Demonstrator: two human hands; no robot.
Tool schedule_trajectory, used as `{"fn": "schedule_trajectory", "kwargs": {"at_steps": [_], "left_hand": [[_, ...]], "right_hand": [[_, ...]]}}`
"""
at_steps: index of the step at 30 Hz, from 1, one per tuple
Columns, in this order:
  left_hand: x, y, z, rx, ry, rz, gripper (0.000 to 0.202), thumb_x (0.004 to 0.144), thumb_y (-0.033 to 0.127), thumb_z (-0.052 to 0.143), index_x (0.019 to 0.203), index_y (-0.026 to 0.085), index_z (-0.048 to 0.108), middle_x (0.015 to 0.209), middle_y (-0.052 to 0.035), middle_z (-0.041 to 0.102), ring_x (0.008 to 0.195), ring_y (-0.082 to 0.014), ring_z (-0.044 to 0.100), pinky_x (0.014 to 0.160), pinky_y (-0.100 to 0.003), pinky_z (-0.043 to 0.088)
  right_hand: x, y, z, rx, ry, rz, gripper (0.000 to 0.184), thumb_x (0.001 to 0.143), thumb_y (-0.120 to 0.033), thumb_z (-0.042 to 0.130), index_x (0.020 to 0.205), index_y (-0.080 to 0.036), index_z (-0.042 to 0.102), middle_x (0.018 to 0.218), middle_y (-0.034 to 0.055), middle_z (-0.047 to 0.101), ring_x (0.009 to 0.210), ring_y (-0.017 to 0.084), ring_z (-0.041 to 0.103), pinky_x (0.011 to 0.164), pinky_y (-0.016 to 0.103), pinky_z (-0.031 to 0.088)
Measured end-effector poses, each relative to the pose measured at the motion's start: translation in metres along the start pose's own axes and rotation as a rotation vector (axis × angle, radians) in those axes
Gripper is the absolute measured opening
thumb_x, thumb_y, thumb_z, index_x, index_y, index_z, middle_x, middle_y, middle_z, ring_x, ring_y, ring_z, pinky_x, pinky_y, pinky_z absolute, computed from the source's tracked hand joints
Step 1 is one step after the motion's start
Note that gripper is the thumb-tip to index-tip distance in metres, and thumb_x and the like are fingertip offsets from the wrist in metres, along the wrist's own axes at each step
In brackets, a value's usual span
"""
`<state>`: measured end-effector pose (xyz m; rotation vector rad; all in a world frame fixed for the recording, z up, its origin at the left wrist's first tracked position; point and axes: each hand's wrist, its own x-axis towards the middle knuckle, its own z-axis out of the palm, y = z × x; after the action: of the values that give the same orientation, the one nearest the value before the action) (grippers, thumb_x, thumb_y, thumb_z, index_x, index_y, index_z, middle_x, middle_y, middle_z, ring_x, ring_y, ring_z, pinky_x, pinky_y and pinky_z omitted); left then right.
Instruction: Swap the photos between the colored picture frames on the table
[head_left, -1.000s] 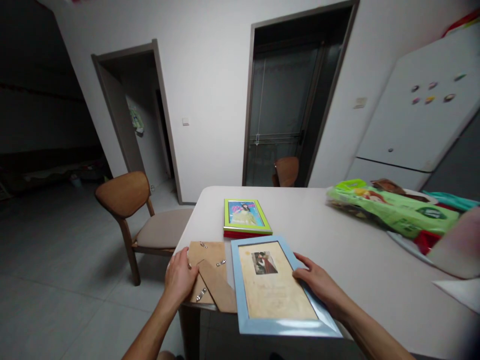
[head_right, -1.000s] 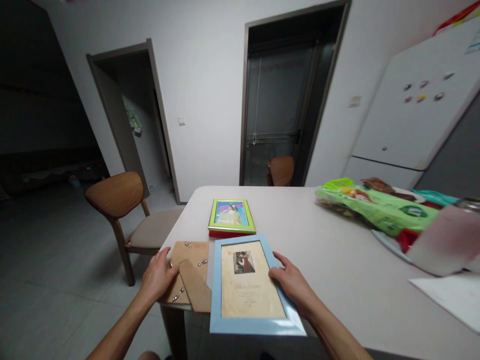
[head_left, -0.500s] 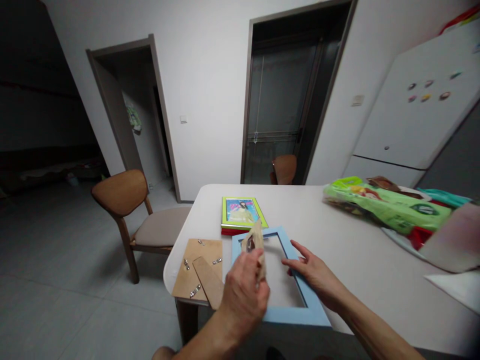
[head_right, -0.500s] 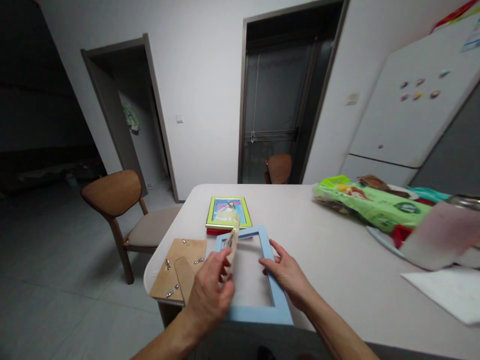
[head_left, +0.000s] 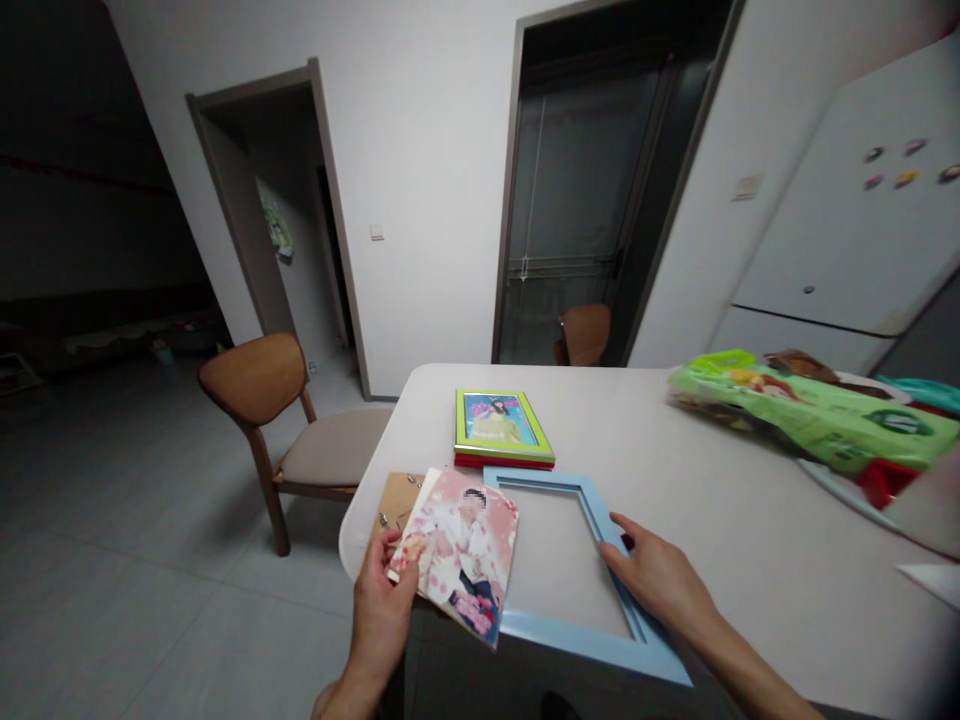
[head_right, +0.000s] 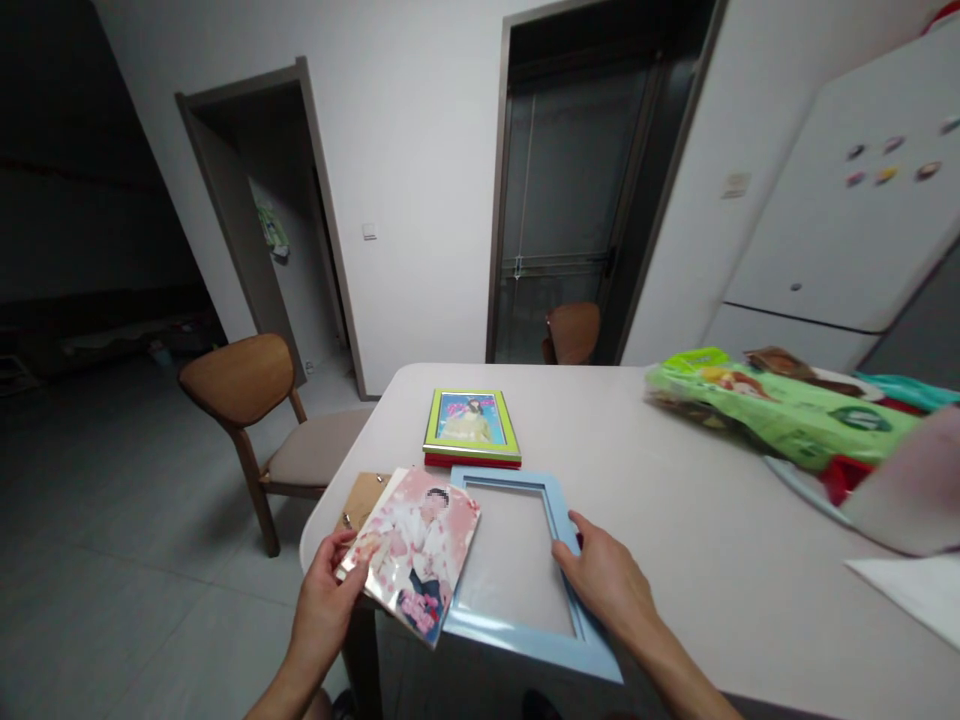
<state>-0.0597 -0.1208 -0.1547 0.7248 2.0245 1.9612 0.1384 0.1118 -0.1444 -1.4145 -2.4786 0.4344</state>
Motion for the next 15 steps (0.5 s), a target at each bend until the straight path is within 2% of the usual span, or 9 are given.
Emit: {"fn": "schedule_trajectory", "kwargs": {"at_steps": [3,6,8,10,13,15], "left_hand": [[-0.003,0.005,-0.003,0.004,-0.078,-0.076,0.035,0.067,0.028,0.056,0.097,0.015,0.044,0.079,-0.0025,0.060,0.066,-0.0147,0.057,0.056,-0.022,0.044],[-0.003,0.013,-0.002,-0.030,-0.148,-0.205,0.043,0.065,0.029,0.056,0.102,0.013,0.039,0.057,0.0055,0.053,0.041,-0.0092,0.048,0.036,-0.018,0.037],[0.000,0.017,0.000,-0.054,-0.188,-0.278,0.049,0.062,0.029,0.059,0.103,0.012,0.038,0.047,0.0100,0.045,0.034,-0.0075,0.041,0.031,-0.017,0.033],[0.003,0.018,0.004,-0.067,-0.252,-0.329,0.049,0.061,0.030,0.060,0.101,0.012,0.040,0.045,0.0106,0.044,0.033,-0.0068,0.040,0.031,-0.016,0.033],[0.006,0.020,0.009,-0.062,-0.364,-0.365,0.036,0.060,0.032,0.062,0.088,0.012,0.050,0.046,0.0074,0.048,0.033,-0.0066,0.041,0.030,-0.016,0.031],[0.005,0.022,0.013,-0.102,-0.417,-0.358,0.029,0.061,0.032,0.063,0.079,0.011,0.054,0.050,0.0036,0.053,0.038,-0.0079,0.045,0.033,-0.016,0.033]], "right_hand": [[-0.001,0.001,0.001,-0.053,0.015,-0.040,0.050,0.072,-0.033,0.036,0.114,-0.007,0.047,0.094,0.0141,0.059,0.082,0.024,0.056,0.075,0.033,0.040],[-0.005,-0.009,-0.001,-0.063,0.119,-0.133,0.048,0.071,-0.032,0.038,0.109,-0.006,0.052,0.101,0.0168,0.056,0.092,0.026,0.052,0.082,0.035,0.037],[-0.011,-0.023,-0.001,0.012,0.143,-0.212,0.047,0.070,-0.032,0.039,0.106,-0.005,0.054,0.103,0.0168,0.056,0.092,0.024,0.052,0.084,0.033,0.037],[-0.019,-0.041,0.000,0.152,0.024,-0.278,0.044,0.072,-0.032,0.037,0.102,-0.007,0.057,0.097,0.0140,0.060,0.082,0.021,0.057,0.077,0.029,0.041],[-0.029,-0.066,0.005,0.355,-0.206,-0.355,0.039,0.073,-0.032,0.035,0.097,-0.013,0.061,0.085,0.0082,0.066,0.070,0.017,0.060,0.065,0.025,0.044],[-0.030,-0.077,0.008,0.426,-0.207,-0.352,0.038,0.072,-0.031,0.038,0.097,-0.015,0.061,0.088,0.0080,0.066,0.076,0.018,0.060,0.067,0.025,0.043]]}}
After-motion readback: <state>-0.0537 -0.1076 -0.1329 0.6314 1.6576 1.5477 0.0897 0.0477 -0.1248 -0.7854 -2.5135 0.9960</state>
